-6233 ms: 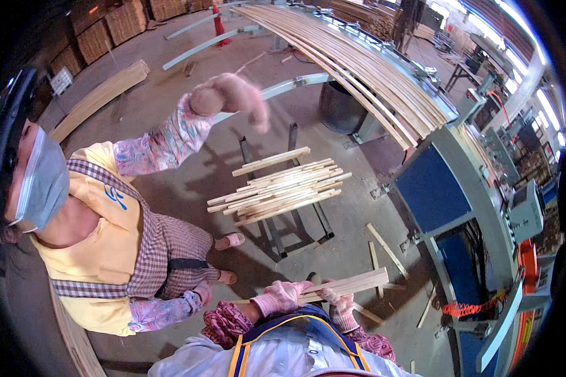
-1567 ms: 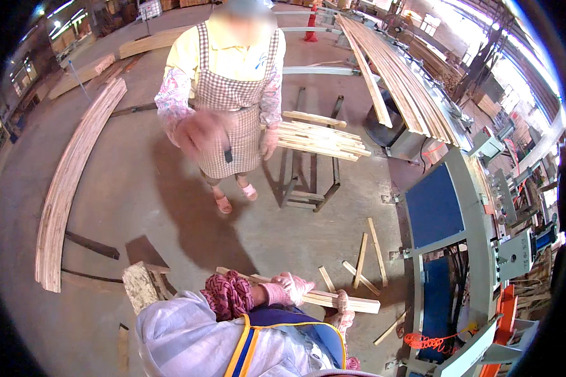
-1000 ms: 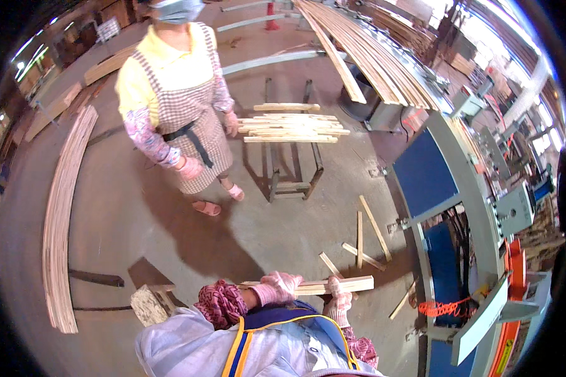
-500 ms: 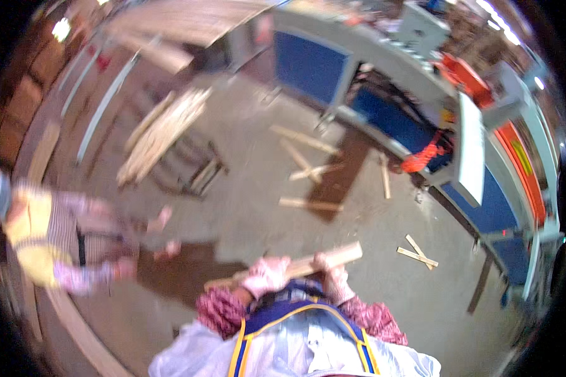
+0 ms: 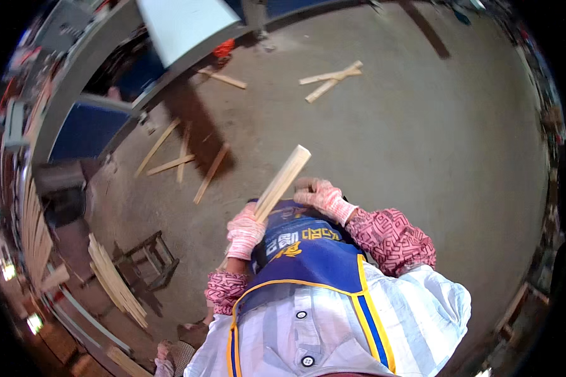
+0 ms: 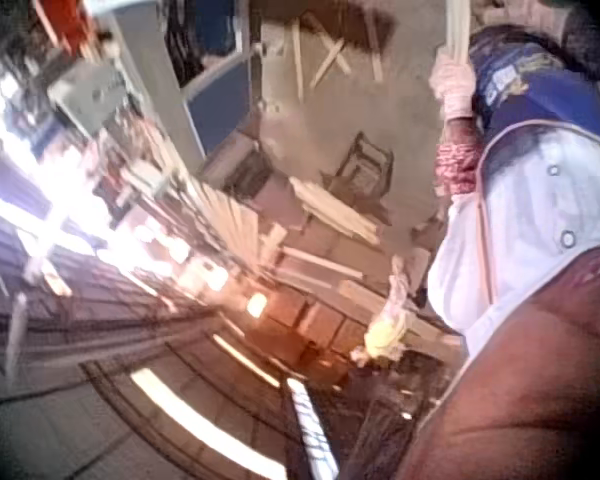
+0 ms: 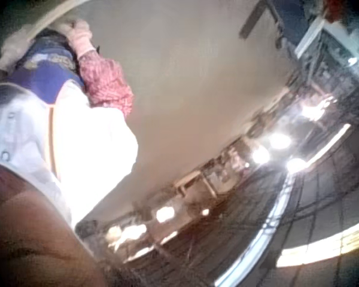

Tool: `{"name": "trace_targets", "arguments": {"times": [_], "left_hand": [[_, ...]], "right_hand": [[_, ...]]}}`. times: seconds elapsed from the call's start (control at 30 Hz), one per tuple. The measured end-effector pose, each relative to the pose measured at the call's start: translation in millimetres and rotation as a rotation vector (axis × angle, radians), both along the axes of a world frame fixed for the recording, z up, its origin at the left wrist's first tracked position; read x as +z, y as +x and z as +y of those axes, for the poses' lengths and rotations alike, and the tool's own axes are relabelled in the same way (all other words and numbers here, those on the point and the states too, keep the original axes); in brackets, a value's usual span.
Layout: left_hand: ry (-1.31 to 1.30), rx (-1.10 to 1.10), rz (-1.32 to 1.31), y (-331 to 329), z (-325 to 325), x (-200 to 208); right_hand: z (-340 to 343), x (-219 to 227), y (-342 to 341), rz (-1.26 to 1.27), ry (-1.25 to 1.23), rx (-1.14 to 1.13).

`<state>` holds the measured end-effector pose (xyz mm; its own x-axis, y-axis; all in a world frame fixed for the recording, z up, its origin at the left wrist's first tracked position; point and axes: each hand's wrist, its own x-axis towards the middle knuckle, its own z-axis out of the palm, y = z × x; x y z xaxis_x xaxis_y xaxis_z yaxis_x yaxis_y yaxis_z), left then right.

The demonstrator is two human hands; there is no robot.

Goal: The person picks up thin wooden planks from a stack and feeds them into a machine to cut them into smaller pieces. They then collect the cut pieces and place them onto a nearby table. The person repeats this process, handling the wood by hand and using the machine to process the planks.

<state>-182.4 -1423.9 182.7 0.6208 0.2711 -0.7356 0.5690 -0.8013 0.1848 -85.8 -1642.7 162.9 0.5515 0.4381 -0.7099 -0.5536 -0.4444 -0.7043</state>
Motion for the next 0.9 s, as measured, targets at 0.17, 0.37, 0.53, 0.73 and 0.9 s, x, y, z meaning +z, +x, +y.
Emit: {"name": "trace_targets", "arguments": {"times": [0.17, 0.37, 0.53, 0.73, 0.9], "left_hand": [[0.025, -0.154, -0.042, 22.8, 25.1, 9.7], [0.064, -0.141, 0.011, 140.2, 46.7, -33.0], [0.143, -0.359, 0.105, 297.1, 20.2, -118.3], [0.146, -0.436, 0.107, 453.0, -31.9, -261.4], [0.160, -0.389, 0.071, 503.2, -59.9, -397.7]], "right_hand": [[-13.8, -28.5, -9.2, 0.095, -0.105, -0.281], [-42.9, -47.5, 39.5, -0.088, -0.269, -0.244], [-87.3, -129.8, 80.0, 0.149, -0.129, -0.740], [-120.0, -286.9, 162.3, -0.119, -0.417, -0.687], [-151.2, -450.3, 323.0, -0.060, -0.677, -0.371]]}}
